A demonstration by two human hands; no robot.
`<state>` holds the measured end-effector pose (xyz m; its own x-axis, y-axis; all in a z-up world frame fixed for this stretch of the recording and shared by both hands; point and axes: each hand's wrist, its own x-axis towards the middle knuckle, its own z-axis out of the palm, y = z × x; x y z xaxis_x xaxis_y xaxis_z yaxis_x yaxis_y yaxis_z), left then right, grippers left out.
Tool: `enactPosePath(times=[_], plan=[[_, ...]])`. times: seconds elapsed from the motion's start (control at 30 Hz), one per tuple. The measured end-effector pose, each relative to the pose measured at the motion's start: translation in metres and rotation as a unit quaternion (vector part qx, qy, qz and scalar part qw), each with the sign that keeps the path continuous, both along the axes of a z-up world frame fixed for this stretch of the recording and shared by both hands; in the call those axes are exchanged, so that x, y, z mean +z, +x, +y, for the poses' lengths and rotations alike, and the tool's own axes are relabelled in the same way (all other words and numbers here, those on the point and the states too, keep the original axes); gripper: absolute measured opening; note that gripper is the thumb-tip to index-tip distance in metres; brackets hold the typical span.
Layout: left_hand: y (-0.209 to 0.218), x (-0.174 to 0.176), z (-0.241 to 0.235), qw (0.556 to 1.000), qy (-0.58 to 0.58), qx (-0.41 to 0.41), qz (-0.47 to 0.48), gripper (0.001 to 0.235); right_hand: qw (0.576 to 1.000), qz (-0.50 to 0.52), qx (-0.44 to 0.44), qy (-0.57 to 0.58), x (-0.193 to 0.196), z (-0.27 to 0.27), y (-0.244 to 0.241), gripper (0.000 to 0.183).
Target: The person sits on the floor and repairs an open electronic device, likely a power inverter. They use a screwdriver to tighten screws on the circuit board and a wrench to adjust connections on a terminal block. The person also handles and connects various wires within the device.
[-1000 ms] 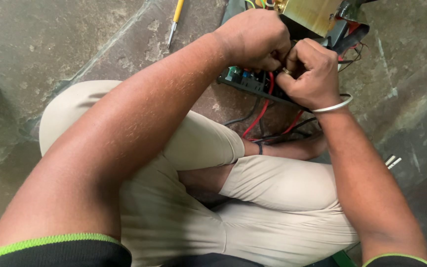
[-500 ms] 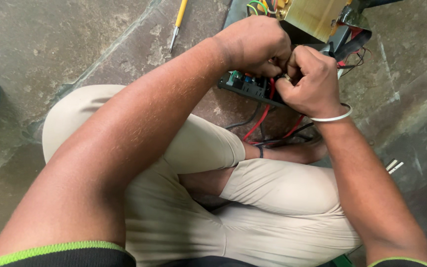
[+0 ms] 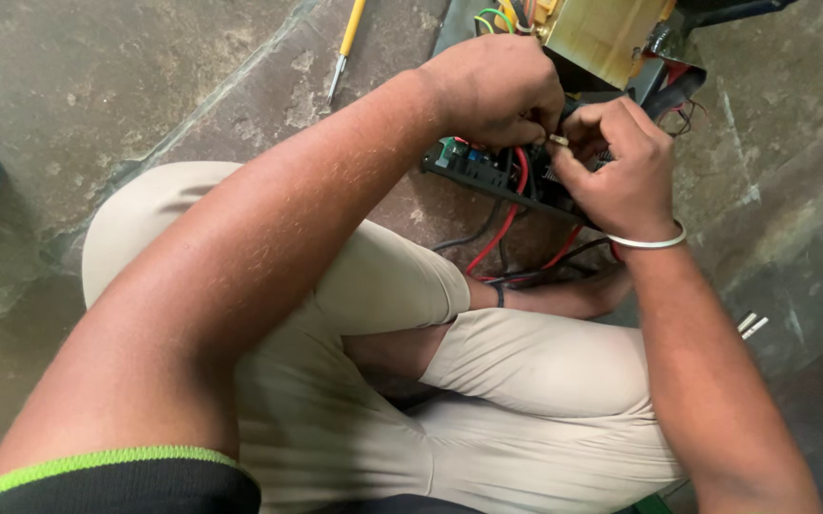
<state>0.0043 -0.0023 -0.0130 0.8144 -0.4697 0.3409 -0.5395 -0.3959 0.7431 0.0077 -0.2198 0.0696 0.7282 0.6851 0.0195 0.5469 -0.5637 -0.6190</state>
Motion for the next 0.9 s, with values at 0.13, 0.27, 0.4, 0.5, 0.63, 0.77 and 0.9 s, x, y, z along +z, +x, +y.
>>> enactPosePath(times=[0.13,0.27,0.4,0.5,0.63,0.77,0.9], plan=[[-0.005,0.003,-0.001,1.0,0.012,0.013,0.008,0.012,0.994,-0.08,0.057,-0.041,0.0,-0.011,0.004,0.016],[-0.005,0.005,0.004,1.0,0.007,0.009,0.0,0.012,0.997,-0.048,0.055,-0.032,-0.001,-0.014,0.01,0.009],[-0.005,0.004,0.002,1.0,0.0,0.017,0.014,0.011,0.997,-0.047,0.037,-0.046,-0.003,-0.014,0.008,0.008],[-0.003,0.007,0.0,0.998,0.013,0.019,0.054,0.012,0.993,-0.106,0.052,-0.015,-0.006,-0.011,0.005,0.011],[-0.003,0.014,0.002,0.992,0.021,0.012,0.124,0.013,0.99,-0.122,0.062,-0.02,-0.007,-0.008,0.004,0.01],[-0.003,0.021,0.002,0.993,0.014,0.004,0.119,0.014,0.99,-0.12,0.061,-0.031,-0.006,-0.011,0.006,0.01],[-0.008,0.024,0.003,0.979,-0.023,-0.002,0.201,0.017,0.991,-0.118,0.065,-0.016,-0.004,-0.018,0.011,0.014]])
